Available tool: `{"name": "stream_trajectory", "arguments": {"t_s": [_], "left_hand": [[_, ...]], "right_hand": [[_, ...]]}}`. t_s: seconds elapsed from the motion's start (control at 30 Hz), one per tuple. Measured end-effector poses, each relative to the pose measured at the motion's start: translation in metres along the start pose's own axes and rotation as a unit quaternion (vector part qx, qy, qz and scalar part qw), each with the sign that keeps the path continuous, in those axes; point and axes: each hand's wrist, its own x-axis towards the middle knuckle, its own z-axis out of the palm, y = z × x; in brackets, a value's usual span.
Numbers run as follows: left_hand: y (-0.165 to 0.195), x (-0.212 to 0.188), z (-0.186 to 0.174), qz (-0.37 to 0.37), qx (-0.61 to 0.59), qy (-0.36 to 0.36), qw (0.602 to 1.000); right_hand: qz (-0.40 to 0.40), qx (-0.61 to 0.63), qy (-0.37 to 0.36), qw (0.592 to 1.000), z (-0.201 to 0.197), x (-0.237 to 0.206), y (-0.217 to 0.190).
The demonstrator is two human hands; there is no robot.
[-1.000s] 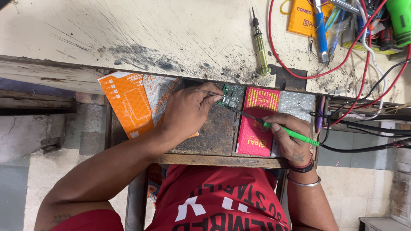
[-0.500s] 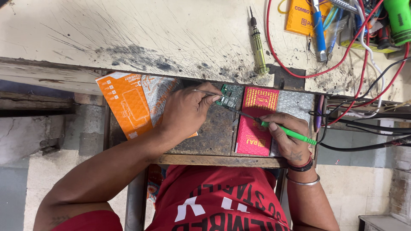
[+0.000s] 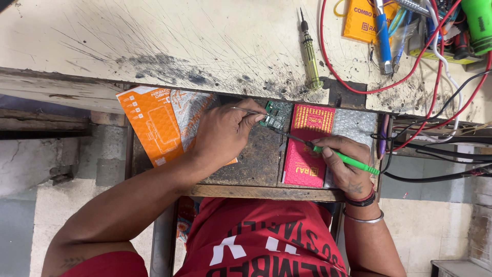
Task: The person sits at a repair workbench and solders a green circuit board, holding the board steady with one hand while applying a green-handled soldering iron to its components. They reposition the board and continue working on different points of the board throughout the clip.
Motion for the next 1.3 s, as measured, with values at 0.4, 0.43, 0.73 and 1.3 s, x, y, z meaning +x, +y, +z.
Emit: {"name": "stream_trajectory", "arguments": {"t_s": [0.4,0.43,0.73,1.3], "left_hand": [[-0.0007,-0.0002,0.0003,-0.006,0.002,-0.002,1.000],[-0.0006,-0.0004,0.0000,-0.009,0.002,-0.003,1.000],[-0.0011,-0.0004,0.0012,-0.006,-0.001,0.000,1.000],[-0.0035,0.0021,-0.0007,-0.046,0.007,-0.023,0.999]], "right_hand": [[0.013,0.023,0.000,1.000,0.0012,-0.0010,0.0007],[0.016,0.021,0.002,1.000,0.0015,-0.0009,0.0007],[0.014,0.017,0.000,1.000,0.0011,-0.0006,-0.0017],[-0.022,-0.040,0.065,0.997,-0.0001,0.0010,0.0050]]}}
